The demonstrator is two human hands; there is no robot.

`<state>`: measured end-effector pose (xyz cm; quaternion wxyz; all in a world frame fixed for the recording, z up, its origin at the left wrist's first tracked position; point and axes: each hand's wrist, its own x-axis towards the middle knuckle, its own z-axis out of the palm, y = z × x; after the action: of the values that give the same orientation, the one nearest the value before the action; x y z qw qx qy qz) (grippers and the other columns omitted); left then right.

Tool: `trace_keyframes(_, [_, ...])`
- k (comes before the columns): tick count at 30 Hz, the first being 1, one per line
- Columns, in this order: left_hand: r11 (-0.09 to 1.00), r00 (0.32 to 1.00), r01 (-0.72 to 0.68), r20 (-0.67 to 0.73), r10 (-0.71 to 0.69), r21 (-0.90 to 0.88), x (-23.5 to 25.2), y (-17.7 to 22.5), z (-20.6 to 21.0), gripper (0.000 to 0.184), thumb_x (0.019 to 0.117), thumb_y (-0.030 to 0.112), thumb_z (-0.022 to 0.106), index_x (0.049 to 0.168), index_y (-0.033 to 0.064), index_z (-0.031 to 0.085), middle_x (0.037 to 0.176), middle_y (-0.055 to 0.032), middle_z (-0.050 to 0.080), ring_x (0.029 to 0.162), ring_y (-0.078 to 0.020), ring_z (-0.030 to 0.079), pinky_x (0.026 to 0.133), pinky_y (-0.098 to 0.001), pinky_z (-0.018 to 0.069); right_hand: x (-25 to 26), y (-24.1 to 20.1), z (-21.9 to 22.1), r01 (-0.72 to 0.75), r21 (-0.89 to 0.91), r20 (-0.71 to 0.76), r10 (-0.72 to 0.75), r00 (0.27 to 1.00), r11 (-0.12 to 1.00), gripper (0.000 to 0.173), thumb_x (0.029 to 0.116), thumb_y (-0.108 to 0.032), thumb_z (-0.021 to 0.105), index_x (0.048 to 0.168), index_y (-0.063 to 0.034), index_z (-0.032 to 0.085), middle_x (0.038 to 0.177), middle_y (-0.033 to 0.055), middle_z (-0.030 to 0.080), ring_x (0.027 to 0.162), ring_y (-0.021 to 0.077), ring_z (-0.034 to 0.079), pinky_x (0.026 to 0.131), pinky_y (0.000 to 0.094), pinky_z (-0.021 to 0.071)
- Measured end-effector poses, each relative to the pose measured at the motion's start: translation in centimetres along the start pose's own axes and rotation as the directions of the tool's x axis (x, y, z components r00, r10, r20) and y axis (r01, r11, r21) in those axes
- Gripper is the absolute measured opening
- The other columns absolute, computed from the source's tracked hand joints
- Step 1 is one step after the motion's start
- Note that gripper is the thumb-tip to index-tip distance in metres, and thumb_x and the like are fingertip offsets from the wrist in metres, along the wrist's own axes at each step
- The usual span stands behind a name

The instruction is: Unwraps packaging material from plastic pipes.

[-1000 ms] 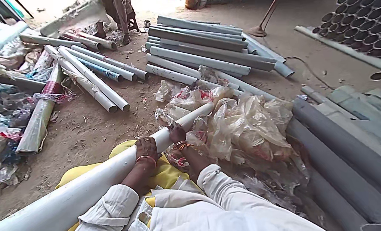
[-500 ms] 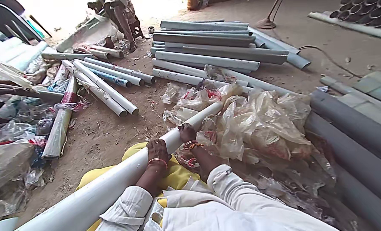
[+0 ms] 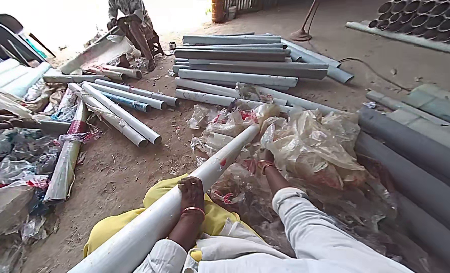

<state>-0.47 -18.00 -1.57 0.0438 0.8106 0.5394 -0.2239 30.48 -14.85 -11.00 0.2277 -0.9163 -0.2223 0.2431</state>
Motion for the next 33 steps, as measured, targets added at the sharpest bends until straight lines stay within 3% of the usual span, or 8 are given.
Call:
trace_keyframes(4, [0.999,1.0,0.009,0.016,-0.009,-0.038,0.4,0.1,-0.8,0.079,0.0929,0.026,0.072,0.152,-0.0071,0.033,0.153,-0.0328,0.038,0.146,-0.0468,0.031,0.117,-0.0595,0.0237,-5.5,-2.5,2.6,0.325,0.159,0.08,-0.341,0.937,0.932,0.029,0.1049,-0.013,0.058,0.129,0.0021,0.065,0.114,0.0272,0.069,0.103,0.0411,0.067,0.095,0.0557,0.0498])
trace_keyframes(7, [0.996,0.999,0.008,0.035,-0.005,-0.091,0.4,-0.5,-1.4,0.08,0.0943,0.032,0.071,0.153,-0.0062,0.033,0.153,-0.0325,0.037,0.147,-0.0466,0.03,0.118,-0.0596,0.0212,-9.4,-3.9,4.3,0.382,0.248,0.151,-0.425,0.893,0.891,0.027,0.1058,-0.014,0.057,0.12,0.0065,0.068,0.112,0.0265,0.07,0.105,0.0366,0.068,0.098,0.0499,0.0497])
trace_keyframes(10, [0.994,0.999,0.019,0.044,-0.014,-0.109,0.8,-1.3,-2.0,0.082,0.0935,0.038,0.071,0.152,-0.0063,0.034,0.154,-0.0309,0.038,0.147,-0.0449,0.031,0.119,-0.0575,0.0219,-10.7,-4.2,5.0,0.393,0.238,0.16,-0.435,0.886,0.888,0.046,0.1104,-0.032,0.049,0.105,0.0103,0.066,0.094,0.0258,0.067,0.088,0.0354,0.066,0.086,0.0492,0.0511])
trace_keyframes(14, [0.995,0.998,0.041,0.054,-0.037,-0.091,1.2,-1.3,-2.3,0.086,0.0929,0.043,0.071,0.152,-0.0066,0.034,0.153,-0.0305,0.039,0.145,-0.0443,0.034,0.117,-0.0564,0.0243,-11.2,-5.4,5.3,0.362,0.074,0.341,-0.365,0.866,0.929,0.065,0.1007,-0.056,0.058,0.121,0.0048,0.064,0.109,0.0268,0.068,0.106,0.0403,0.066,0.094,0.0575,0.0494])
trace_keyframes(19, [0.996,0.998,0.044,0.058,-0.04,-0.073,1.2,-1.4,-2.4,0.086,0.0932,0.048,0.069,0.151,-0.0067,0.037,0.151,-0.0321,0.041,0.144,-0.0452,0.036,0.117,-0.0576,0.0252,-12.4,-6.5,6.4,0.465,0.114,0.316,-0.476,0.821,0.878,0.04,0.1102,-0.03,0.049,0.125,0.0028,0.066,0.116,0.0271,0.069,0.112,0.0432,0.066,0.098,0.0599,0.0481])
trace_keyframes(24, [0.998,0.999,0.039,0.036,-0.037,-0.055,1.2,-1.6,-2.5,0.086,0.0935,0.049,0.068,0.152,-0.0046,0.036,0.151,-0.0309,0.041,0.144,-0.0441,0.036,0.116,-0.057,0.0255,-7.7,-2.0,7.0,0.251,0.118,0.189,-0.27,0.944,0.961,0.04,0.1112,-0.025,0.045,0.13,0.0062,0.062,0.122,0.0299,0.067,0.118,0.0441,0.064,0.103,0.0575,0.047])
trace_keyframes(30, [0.997,0.998,0.055,0.022,-0.054,-0.056,2.1,-1.5,-2.3,0.089,0.0902,0.054,0.07,0.15,-0.0047,0.04,0.147,-0.0325,0.045,0.141,-0.0469,0.038,0.113,-0.0596,0.0284,-10.7,-3.3,7.1,0.437,0.444,0.024,-0.498,0.867,0.782,0.04,0.0954,-0.026,0.075,0.12,0.004,0.067,0.124,0.025,0.065,0.107,0.0367,0.063,0.094,0.0524,0.0492])
trace_keyframes(33, [0.997,0.999,0.05,0.015,-0.049,-0.064,2.0,-1.7,-2.2,0.087,0.0909,0.053,0.07,0.149,-0.0055,0.041,0.147,-0.0325,0.046,0.142,-0.0469,0.038,0.114,-0.0596,0.0277,-11.5,-5.3,8.9,0.388,0.435,-0.008,-0.428,0.904,0.812,0.032,0.0997,-0.016,0.069,0.116,0.0111,0.066,0.121,0.0296,0.065,0.111,0.0409,0.065,0.1,0.0544,0.0497])
